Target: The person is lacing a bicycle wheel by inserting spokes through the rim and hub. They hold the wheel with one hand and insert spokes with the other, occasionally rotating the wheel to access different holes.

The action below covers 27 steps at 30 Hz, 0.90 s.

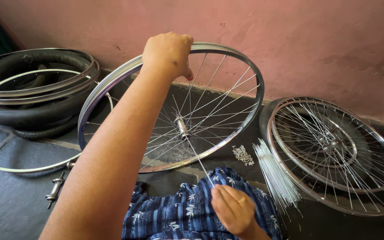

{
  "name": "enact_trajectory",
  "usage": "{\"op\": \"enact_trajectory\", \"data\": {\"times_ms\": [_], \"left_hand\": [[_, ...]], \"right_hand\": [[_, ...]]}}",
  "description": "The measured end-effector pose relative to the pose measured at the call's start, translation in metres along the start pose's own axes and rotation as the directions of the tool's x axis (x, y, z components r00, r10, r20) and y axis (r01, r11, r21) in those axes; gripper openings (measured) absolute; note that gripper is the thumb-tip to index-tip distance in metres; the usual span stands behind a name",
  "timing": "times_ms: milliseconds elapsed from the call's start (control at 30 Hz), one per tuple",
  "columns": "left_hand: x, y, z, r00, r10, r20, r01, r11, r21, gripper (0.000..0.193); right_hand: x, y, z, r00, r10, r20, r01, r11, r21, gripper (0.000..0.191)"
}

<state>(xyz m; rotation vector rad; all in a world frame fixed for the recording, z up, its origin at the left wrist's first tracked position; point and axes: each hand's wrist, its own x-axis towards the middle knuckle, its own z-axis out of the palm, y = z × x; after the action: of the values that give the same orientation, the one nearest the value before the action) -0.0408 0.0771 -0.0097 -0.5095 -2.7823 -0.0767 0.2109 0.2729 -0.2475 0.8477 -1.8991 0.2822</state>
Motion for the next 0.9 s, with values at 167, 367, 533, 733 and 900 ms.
{"op": "enact_trajectory", "data": {"times_ms": [167, 367, 533, 733, 900], "left_hand": [[-0.001, 0.001, 0.000, 1.000, -0.015, 0.006, 0.015, 1.000, -0.010, 0.075], [-0.001, 0.000, -0.001, 1.000, -0.002, -0.008, 0.002, 1.000, -0.007, 0.073], [-0.001, -0.001, 0.000, 1.000, -0.007, -0.003, 0.007, 1.000, -0.010, 0.075], [-0.001, -0.002, 0.003, 1.000, -0.003, -0.027, 0.003, 1.000, -0.005, 0.077], [0.000, -0.002, 0.003, 1.000, -0.004, -0.013, 0.004, 1.000, -0.002, 0.073]], "right_hand": [[0.004, -0.008, 0.021, 0.995, -0.063, 0.072, 0.060, 0.997, 0.038, 0.022], [0.001, -0.019, 0.029, 0.988, -0.091, 0.125, 0.069, 0.983, 0.173, 0.021], [-0.007, -0.021, 0.032, 0.991, -0.060, 0.118, 0.039, 0.985, 0.165, 0.021], [-0.024, -0.017, 0.031, 0.992, 0.047, 0.115, -0.063, 0.987, 0.146, 0.021], [-0.027, -0.016, 0.027, 0.990, 0.045, 0.137, -0.064, 0.989, 0.136, 0.023]]}}
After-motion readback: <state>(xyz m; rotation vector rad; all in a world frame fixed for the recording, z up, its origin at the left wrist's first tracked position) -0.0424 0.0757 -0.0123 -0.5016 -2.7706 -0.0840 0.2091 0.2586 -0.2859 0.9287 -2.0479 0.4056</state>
